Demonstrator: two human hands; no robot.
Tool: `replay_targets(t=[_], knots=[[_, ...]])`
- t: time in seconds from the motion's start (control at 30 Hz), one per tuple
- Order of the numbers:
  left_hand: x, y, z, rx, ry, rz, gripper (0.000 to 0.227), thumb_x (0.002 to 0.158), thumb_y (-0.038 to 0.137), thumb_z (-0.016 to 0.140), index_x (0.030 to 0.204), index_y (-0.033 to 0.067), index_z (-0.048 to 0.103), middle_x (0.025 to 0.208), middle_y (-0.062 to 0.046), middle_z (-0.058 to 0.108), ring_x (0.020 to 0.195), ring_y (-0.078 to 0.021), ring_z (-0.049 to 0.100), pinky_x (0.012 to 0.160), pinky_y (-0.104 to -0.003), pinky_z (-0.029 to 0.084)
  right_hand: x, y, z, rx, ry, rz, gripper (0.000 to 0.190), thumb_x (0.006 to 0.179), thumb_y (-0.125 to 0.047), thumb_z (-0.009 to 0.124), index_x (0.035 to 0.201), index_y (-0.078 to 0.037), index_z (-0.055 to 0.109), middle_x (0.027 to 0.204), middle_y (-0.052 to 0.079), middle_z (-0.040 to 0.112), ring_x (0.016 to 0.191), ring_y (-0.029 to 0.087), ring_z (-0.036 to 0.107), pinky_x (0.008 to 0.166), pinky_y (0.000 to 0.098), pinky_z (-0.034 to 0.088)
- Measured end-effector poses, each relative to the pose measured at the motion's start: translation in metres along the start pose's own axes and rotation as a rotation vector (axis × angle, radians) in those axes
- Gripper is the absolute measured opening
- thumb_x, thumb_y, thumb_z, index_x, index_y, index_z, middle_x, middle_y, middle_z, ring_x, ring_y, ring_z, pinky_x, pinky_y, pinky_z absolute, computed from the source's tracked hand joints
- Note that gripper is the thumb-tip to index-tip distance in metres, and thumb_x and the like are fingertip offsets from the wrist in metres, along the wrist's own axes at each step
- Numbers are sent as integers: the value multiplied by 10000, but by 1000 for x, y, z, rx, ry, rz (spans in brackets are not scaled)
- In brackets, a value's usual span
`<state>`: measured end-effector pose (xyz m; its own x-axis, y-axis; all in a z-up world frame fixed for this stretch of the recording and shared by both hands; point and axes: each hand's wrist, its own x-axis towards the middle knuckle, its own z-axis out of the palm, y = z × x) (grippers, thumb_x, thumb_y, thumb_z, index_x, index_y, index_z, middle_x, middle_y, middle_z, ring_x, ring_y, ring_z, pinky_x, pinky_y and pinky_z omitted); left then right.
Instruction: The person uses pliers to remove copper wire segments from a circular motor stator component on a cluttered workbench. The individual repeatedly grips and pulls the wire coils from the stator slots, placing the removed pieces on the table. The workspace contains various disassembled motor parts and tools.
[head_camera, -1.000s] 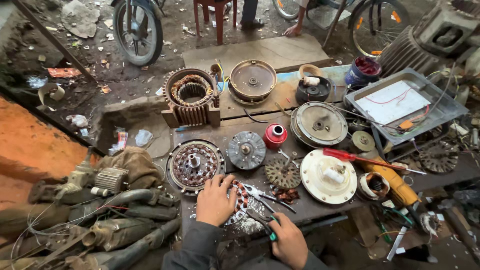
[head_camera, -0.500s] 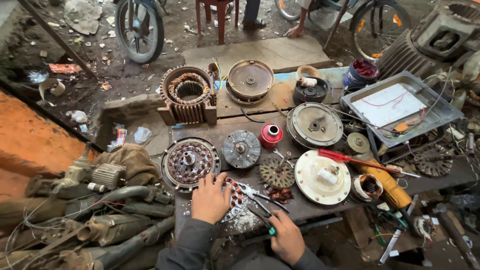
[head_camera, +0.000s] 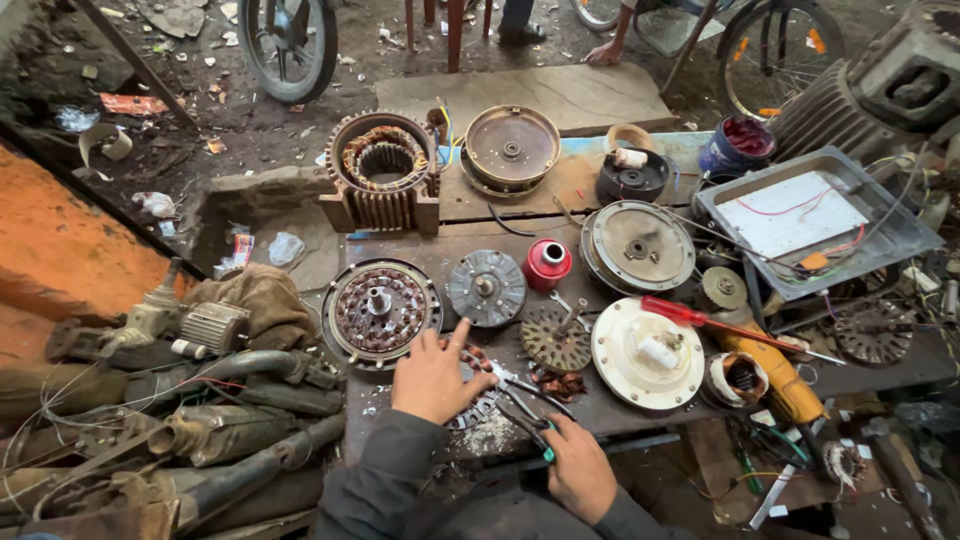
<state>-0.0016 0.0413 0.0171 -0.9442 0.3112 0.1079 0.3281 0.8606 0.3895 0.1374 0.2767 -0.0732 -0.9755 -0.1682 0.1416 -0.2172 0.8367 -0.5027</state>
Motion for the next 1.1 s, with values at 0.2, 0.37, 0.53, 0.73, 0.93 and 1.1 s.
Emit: replay_targets(t=[0.2,0.37,0.53,0.73,0.93,1.1], knots=[[-1,-2,7,74,-39,17,525,874,564,651,1175,134,646,1051,-149,592,1028,-345,574,817,-498,453,-10,-13,10,-27,44,74,477,628,16,646,1104,-10,663,1282,211,597,1126,428,594,957,458,485],[-3,-21,12,-9,121,156,477,871,475,650,1155,92,633,1064,-151,597,1038,-351,575,843,-498,454,1,-38,5,-104,163,63,502,572,9,642,1071,-17,678,1347,202,584,1182,404,582,960,478,467],[-7,-33,22,-107,171,212,454,886,416,660,1154,52,618,1095,-133,605,1059,-344,576,862,-484,466,3,-58,-7,-256,253,76,496,644,-11,629,1133,-66,688,1425,195,539,1329,374,496,1069,567,349],[-14,-38,20,-74,133,200,457,919,413,651,1208,61,617,1064,-140,591,1024,-324,575,800,-453,469,6,-85,-22,-377,136,175,494,691,-25,640,1171,-130,688,1507,144,481,1409,336,429,1135,597,299],[-21,-35,17,-72,163,199,467,921,414,654,1224,61,617,1038,-122,578,1008,-319,571,791,-448,462,13,-98,-40,-513,89,142,513,669,-51,654,1174,-141,679,1507,147,481,1398,345,416,1148,600,258],[-23,-28,12,-62,146,203,465,926,420,655,1213,56,621,1023,-130,570,989,-314,561,775,-452,454,27,-100,-50,-606,29,97,505,657,-83,673,1159,-147,672,1476,146,495,1367,349,424,1114,615,260]])
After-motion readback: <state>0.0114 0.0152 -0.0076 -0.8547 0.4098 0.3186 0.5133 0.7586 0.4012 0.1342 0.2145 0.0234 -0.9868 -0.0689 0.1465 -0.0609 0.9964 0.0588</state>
